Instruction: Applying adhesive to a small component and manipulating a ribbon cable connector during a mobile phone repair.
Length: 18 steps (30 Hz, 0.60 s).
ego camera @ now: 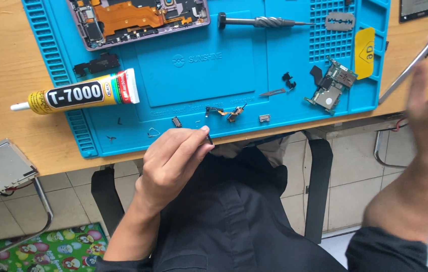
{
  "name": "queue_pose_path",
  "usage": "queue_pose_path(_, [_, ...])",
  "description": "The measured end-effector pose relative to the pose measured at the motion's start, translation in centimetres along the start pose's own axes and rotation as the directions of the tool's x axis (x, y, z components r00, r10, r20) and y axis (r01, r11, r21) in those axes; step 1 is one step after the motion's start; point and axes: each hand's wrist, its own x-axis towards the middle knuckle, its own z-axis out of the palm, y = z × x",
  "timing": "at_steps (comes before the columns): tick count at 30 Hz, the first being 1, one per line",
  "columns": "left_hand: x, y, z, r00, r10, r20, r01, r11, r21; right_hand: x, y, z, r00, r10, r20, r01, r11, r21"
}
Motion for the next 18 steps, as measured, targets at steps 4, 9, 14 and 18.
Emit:
queue_pose_path(4, [0.3, -0.1, 0.3, 1.000, 0.020, -0.015, -0.021, 1.000, -0.018, 2.4, -11.1, -0.7, 0.960, -0.255, -0.117, 0.269, 0.957, 0.113])
queue_pose_path(9, [0.3, 0.4, 0.0, 0.999, 0.015, -0.033, -0.016, 0.999, -0.042, 4.8, -16.2, 0.0, 0.941, -0.328, -0.083, 0.338, 0.898, 0.283])
queue_pose_path(14, [-0.7, 0.5, -0.1, 0.999, -0.010, -0.051, 0.007, 0.998, -0.059, 4.4, -16.6, 0.8, 0.955, -0.289, -0.071, 0.294, 0.879, 0.375])
queue_pose_path(18, [-0.5, 1.0, -0.1, 0.998, -0.017, -0.055, 0.012, 0.997, -0.077, 4.2, -17.1, 0.7, 0.960, -0.247, -0.128, 0.273, 0.742, 0.613])
